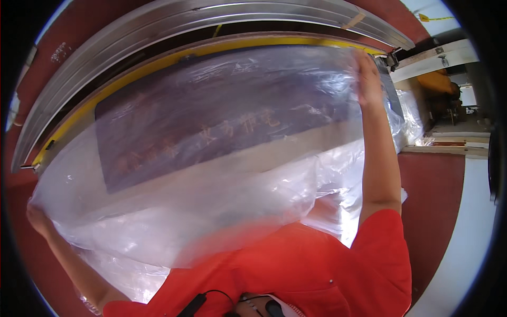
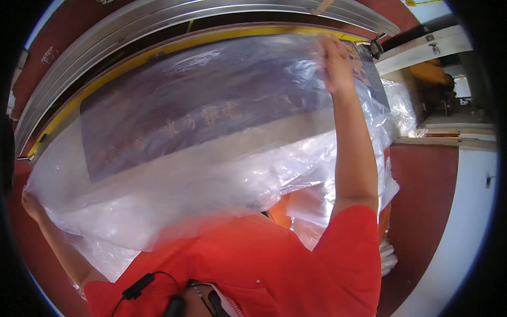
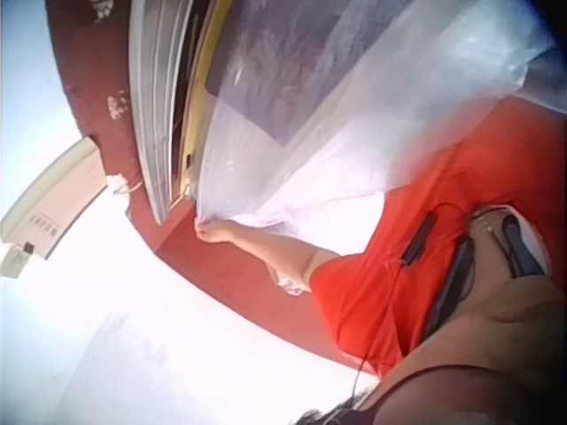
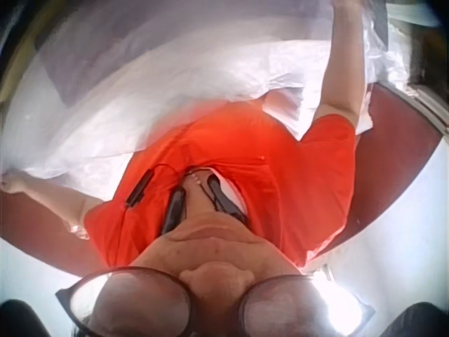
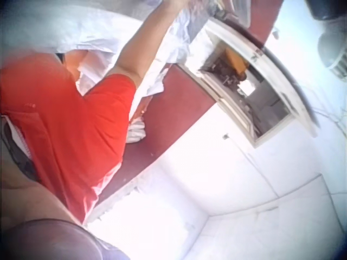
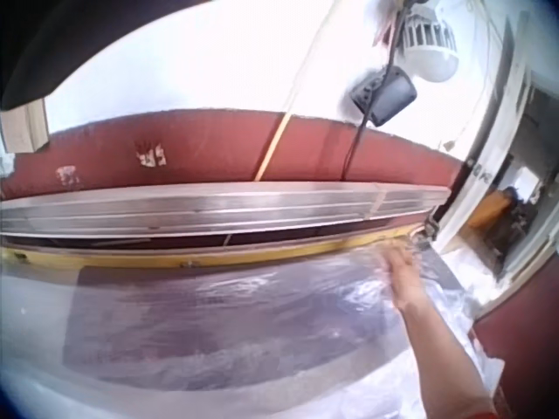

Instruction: The person wraps a large rectangular object with a clear plastic sheet. They repeatedly smooth the plastic over the surface, fold the edges, and adjust the coverage to ensure the object is fully enclosed.

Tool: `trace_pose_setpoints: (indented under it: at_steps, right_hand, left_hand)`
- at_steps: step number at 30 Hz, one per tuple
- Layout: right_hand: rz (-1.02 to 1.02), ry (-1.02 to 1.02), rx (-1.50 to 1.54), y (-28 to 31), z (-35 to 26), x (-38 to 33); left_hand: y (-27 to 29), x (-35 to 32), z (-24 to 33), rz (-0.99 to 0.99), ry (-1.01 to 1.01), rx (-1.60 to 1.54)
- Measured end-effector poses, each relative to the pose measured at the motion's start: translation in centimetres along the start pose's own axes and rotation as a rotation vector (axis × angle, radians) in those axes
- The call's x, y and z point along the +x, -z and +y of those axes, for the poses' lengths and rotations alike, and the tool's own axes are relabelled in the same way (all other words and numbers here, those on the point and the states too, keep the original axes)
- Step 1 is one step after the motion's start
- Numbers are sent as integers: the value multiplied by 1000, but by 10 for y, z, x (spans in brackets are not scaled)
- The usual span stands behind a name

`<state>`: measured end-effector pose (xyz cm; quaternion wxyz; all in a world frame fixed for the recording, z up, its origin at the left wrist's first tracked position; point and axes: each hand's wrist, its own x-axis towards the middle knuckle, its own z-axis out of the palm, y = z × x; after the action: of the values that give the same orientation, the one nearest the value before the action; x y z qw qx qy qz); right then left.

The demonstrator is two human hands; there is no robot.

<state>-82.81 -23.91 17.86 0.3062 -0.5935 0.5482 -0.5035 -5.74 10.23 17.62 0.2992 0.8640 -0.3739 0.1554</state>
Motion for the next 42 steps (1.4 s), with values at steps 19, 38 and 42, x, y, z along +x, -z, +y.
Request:
trace_pose_setpoints:
  at_steps: [19, 38, 42]
  right_hand:
    - [315, -148, -659, 14, 95, 94]
    - [-294, -97, -361, -7, 26, 57]
    - [-382, -201, -182, -59, -22, -2]
  left_hand:
    - [-212, 84, -5, -11, 418, -54]
    - [-133, 126, -45, -268, 352, -463]
    - [-60, 105, -70, -122, 19, 538]
